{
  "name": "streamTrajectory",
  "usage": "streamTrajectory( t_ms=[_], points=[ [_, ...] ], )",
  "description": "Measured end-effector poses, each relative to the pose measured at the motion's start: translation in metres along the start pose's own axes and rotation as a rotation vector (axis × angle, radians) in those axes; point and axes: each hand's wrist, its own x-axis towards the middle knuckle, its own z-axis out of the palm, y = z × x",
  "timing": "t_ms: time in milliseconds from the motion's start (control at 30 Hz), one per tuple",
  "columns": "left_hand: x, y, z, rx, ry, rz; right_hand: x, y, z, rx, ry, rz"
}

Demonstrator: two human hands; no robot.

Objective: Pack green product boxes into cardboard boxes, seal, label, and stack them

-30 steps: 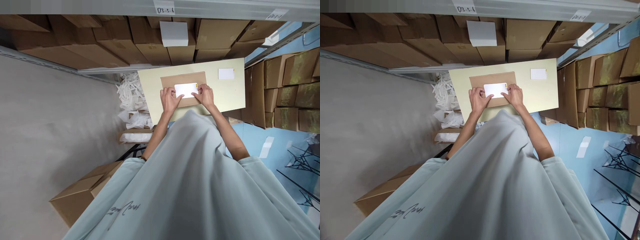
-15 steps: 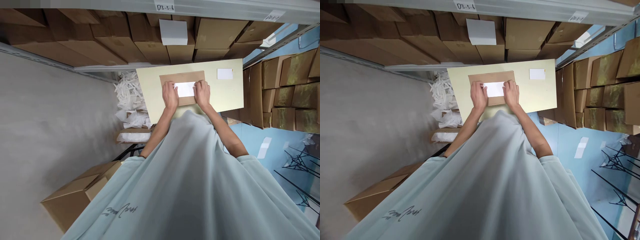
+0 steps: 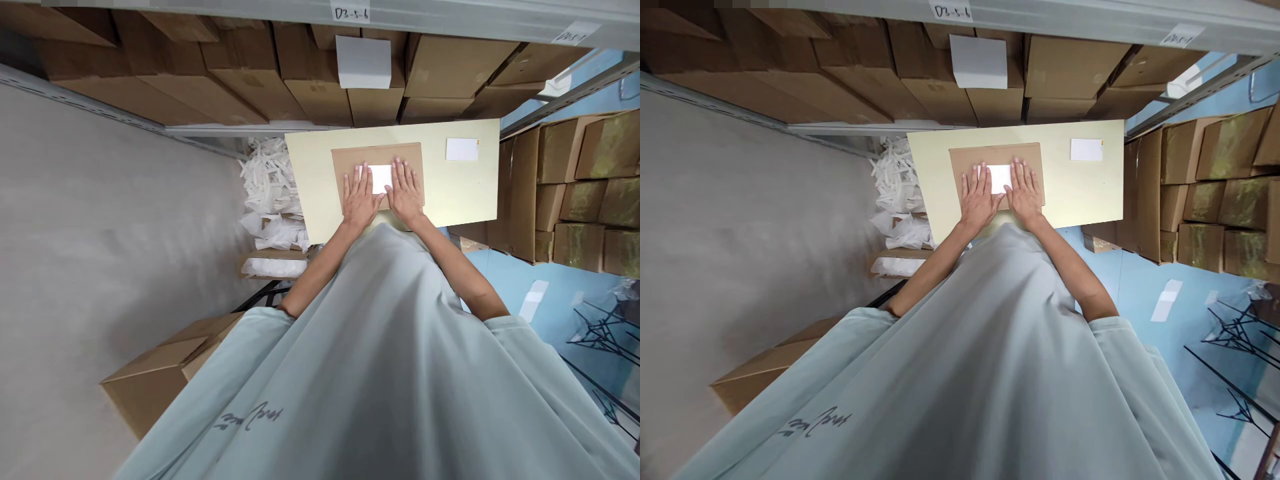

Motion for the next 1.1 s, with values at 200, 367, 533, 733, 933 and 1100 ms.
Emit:
streamTrajectory(
  t_ms=[200,367,533,733,933,1100],
  points=[
    [-0.001,-0.004,-0.014,0.012,-0.059,0.028,0.001,0.004,-0.010,-0.062,-0.075,-0.080],
    [-0.009,-0.011,-0.025,0.029,0.000,-0.107,-0.004,0.008,-0.012,-0.062,-0.009,-0.012],
    [-0.006,0.001,-0.020,0.054,-0.005,-0.112,-0.002,-0.021,0.000,-0.081,-0.101,-0.104],
    [-0.004,-0.006,-0.026,0.009,-0.054,-0.012,0.001,-0.029,0.000,-0.065,-0.137,-0.147],
    [-0.012,-0.021,-0.030,-0.126,-0.039,0.030,-0.004,-0.006,-0.014,-0.018,-0.046,-0.007],
    [-0.035,-0.032,-0.046,-0.137,-0.066,0.072,-0.017,0.029,-0.026,0.047,0.072,0.113]
  ],
)
